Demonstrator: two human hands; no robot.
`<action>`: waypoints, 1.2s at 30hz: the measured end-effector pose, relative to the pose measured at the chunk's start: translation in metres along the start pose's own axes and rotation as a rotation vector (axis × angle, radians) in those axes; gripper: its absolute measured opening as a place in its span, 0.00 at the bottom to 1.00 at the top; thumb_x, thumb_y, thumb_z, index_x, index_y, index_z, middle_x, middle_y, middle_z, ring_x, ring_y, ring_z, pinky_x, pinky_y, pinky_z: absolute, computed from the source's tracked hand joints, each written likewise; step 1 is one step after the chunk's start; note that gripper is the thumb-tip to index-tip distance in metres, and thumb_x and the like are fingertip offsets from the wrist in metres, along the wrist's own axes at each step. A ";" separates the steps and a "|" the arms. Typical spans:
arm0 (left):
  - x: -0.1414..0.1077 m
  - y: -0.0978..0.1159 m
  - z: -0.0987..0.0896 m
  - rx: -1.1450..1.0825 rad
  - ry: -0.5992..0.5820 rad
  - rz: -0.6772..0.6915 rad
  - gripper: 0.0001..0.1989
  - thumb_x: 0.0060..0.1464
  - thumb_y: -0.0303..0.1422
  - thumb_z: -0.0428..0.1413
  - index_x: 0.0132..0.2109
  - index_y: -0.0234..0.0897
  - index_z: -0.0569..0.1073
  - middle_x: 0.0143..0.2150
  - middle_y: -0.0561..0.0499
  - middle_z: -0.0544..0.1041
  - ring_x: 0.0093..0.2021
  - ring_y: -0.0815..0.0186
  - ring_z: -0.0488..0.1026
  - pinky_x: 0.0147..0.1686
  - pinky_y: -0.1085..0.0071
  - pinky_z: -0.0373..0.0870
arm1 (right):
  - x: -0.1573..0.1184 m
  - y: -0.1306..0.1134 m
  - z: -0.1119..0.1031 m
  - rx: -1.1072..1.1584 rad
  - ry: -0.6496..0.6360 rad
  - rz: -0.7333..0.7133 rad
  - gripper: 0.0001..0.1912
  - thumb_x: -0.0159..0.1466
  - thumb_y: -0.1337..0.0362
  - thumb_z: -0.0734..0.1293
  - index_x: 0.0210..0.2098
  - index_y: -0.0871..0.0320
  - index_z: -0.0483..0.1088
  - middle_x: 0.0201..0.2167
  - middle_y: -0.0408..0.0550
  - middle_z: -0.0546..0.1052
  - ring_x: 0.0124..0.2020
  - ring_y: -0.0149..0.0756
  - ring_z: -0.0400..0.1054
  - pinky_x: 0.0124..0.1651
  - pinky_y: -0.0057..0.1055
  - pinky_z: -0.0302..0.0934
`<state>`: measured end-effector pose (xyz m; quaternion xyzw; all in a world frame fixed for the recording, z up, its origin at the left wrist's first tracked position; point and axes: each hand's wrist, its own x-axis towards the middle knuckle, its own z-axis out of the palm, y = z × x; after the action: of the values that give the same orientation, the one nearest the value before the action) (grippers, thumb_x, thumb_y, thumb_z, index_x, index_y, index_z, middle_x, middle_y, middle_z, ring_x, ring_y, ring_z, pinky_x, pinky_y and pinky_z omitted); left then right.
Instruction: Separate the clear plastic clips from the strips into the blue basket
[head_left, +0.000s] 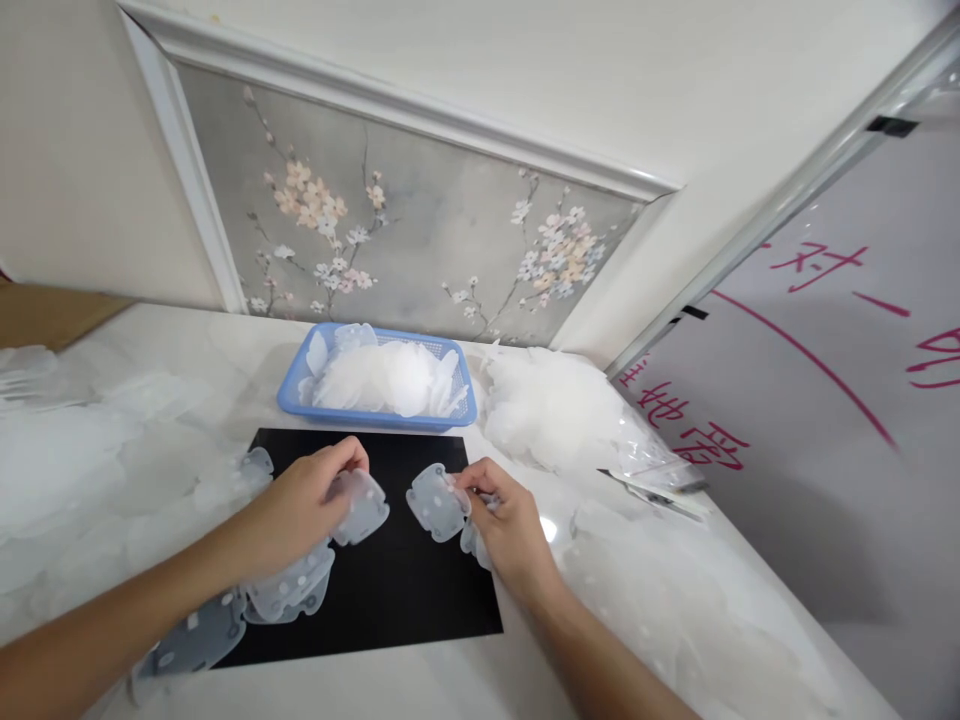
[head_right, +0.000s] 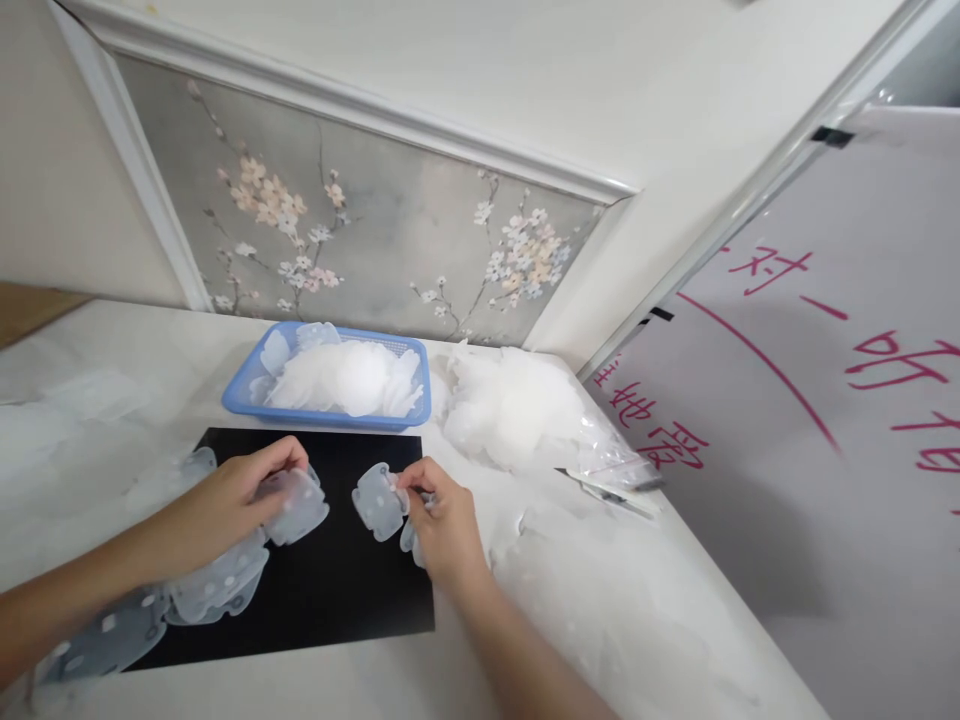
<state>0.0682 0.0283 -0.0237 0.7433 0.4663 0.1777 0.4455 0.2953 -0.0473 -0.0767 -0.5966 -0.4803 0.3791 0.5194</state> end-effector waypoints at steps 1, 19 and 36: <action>0.000 0.003 0.001 -0.086 -0.040 -0.040 0.02 0.49 0.31 0.50 0.31 0.41 0.67 0.23 0.57 0.63 0.25 0.66 0.59 0.27 0.71 0.53 | 0.000 -0.003 0.000 0.068 0.007 -0.011 0.08 0.61 0.60 0.68 0.28 0.54 0.67 0.25 0.43 0.74 0.28 0.35 0.66 0.33 0.30 0.59; -0.005 0.010 0.018 -0.214 -0.132 -0.045 0.14 0.61 0.41 0.53 0.30 0.42 0.73 0.32 0.52 0.79 0.36 0.62 0.73 0.40 0.70 0.67 | -0.005 -0.013 0.003 0.254 -0.114 0.045 0.07 0.58 0.59 0.71 0.27 0.54 0.73 0.34 0.48 0.81 0.36 0.41 0.74 0.40 0.36 0.66; -0.007 0.011 0.017 -0.340 -0.136 -0.104 0.16 0.60 0.47 0.53 0.33 0.42 0.76 0.28 0.51 0.76 0.33 0.62 0.71 0.36 0.70 0.66 | -0.009 -0.017 -0.001 0.060 -0.145 -0.209 0.07 0.60 0.58 0.72 0.30 0.53 0.79 0.47 0.52 0.74 0.36 0.37 0.70 0.34 0.33 0.65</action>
<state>0.0819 0.0120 -0.0229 0.6424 0.4361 0.1799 0.6040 0.2908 -0.0560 -0.0601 -0.4984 -0.5647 0.3791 0.5376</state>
